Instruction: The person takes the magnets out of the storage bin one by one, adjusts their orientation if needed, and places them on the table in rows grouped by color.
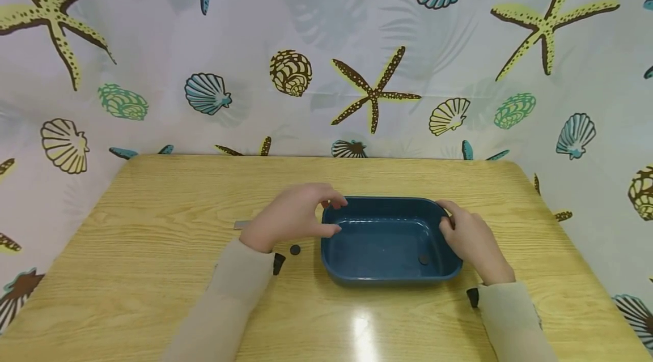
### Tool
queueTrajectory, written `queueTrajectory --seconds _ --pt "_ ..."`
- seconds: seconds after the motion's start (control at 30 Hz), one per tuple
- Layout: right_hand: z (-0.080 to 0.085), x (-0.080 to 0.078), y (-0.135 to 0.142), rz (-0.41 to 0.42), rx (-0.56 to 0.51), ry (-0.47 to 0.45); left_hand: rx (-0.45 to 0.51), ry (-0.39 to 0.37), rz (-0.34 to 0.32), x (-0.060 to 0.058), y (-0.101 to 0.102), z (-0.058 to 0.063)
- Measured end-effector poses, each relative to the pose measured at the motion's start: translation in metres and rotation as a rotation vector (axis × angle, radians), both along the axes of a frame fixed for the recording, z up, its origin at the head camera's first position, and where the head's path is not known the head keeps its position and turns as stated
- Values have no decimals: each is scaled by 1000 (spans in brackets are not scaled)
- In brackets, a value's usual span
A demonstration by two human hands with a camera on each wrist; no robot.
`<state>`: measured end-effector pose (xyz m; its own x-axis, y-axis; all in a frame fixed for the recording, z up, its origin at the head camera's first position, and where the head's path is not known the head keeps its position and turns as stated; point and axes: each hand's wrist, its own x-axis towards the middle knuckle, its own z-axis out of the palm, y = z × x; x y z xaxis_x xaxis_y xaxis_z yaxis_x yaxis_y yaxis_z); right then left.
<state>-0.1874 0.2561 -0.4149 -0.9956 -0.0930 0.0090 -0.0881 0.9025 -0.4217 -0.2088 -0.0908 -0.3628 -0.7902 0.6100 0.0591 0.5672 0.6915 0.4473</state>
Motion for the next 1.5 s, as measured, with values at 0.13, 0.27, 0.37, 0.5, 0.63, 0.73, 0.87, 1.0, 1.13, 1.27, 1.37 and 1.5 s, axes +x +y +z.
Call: queueTrajectory --seconds 0.13,0.27,0.37,0.5,0.63,0.73,0.87,1.0,1.13,1.27,1.37,1.5 --pt "0 0 0 0 -2 5 2 -2 -40 0 19 4" --pt "0 0 0 -2 -6 8 3 -21 -64 -1 34 5" --pt "0 0 0 -3 -7 4 -3 -33 -90 -2 43 6" --pt "1 0 0 -4 0 -3 -17 -31 -125 -4 55 10" --pt "2 -1 0 -3 4 -4 -36 -9 -138 -7 65 14" --pt "3 -1 1 -2 3 -8 -61 17 -151 -9 74 18" --pt "3 -1 1 -2 -4 -12 -113 35 -174 -13 87 22" --pt "3 -1 2 -1 -30 -41 -205 46 -201 -15 100 22" --pt "4 -3 4 3 -56 -68 -265 48 -224 -17 112 20" --pt "4 -4 5 7 -72 -87 -292 19 -246 -20 121 17" --pt "3 -5 6 3 -77 -113 -297 -18 -265 -22 127 13" --pt "3 -5 8 3 -88 -134 -297 -53 -283 -24 133 7"
